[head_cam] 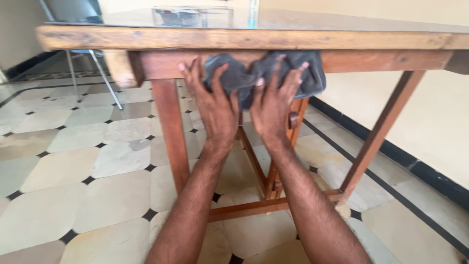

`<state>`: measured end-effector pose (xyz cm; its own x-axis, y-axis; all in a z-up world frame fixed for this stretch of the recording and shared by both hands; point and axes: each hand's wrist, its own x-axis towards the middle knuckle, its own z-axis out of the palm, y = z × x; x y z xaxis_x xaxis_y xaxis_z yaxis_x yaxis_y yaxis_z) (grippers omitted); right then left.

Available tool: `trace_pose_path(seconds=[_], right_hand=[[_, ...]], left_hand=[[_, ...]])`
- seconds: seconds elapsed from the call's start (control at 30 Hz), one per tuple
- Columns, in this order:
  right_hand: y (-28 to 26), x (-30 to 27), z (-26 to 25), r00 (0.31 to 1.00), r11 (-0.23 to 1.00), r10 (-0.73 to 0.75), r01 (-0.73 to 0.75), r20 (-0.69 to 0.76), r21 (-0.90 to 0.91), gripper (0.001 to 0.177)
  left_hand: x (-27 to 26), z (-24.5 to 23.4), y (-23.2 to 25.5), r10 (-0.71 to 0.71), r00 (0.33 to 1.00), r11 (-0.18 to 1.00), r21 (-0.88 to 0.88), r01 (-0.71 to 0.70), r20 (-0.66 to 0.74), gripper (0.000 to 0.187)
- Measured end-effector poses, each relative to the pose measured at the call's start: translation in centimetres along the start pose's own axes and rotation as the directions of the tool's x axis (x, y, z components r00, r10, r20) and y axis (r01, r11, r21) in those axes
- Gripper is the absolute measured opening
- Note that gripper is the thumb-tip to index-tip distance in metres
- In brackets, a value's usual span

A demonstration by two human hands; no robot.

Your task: The person wipes the wooden legs and frame of a table using a grey cloth. They systematically clean each leg and the horizontal supports, occasionally folding the cloth to use a clean side.

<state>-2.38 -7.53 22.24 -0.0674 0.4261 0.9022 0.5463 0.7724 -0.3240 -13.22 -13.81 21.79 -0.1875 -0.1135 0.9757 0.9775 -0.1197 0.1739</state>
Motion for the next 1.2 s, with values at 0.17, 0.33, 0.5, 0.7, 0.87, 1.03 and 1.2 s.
trace_pose_path(seconds=[0.17,0.33,0.5,0.7,0.87,1.03,1.2], right_hand=[[-9.6,-1.9,2.2,0.972,0.985,-0.164,0.171,0.171,-0.027,0.088],[-14.2,-3.3,4.7,0.796,0.868,-0.481,0.491,0.369,0.072,0.08],[-12.7,-3.4,5.6,0.828,0.949,-0.315,0.26,0.463,0.181,0.078],[-9.8,-3.7,2.0,0.888,0.972,-0.161,0.219,-0.431,0.089,0.07],[-11.4,5.1,-5.7,0.924,0.928,-0.371,0.366,-0.091,-0.067,0.055],[-16.6,11.3,-8.6,0.814,0.917,-0.328,0.396,0.48,-0.045,0.048],[-16.6,13.2,-7.6,0.773,0.824,-0.566,0.527,0.286,0.207,0.039]], left_hand=[[-1.6,-3.3,-3.3,-0.377,0.869,0.908,0.056,0.415,-0.321,0.065],[-3.5,-4.5,-7.1,-0.769,0.633,0.415,-0.823,0.389,-0.089,0.055],[-4.9,-6.8,-8.5,-0.557,0.801,0.783,-0.459,0.42,-0.218,0.042],[-0.9,-9.4,-2.4,-0.068,0.964,0.964,-0.264,-0.003,-0.257,0.045],[5.7,-12.7,2.0,-0.241,0.951,0.97,-0.094,0.226,-0.195,0.067],[6.9,-15.1,3.5,-0.047,0.953,0.98,0.171,0.102,-0.299,0.063],[8.6,-11.6,3.1,0.034,0.995,0.998,0.046,-0.038,0.091,0.041]])
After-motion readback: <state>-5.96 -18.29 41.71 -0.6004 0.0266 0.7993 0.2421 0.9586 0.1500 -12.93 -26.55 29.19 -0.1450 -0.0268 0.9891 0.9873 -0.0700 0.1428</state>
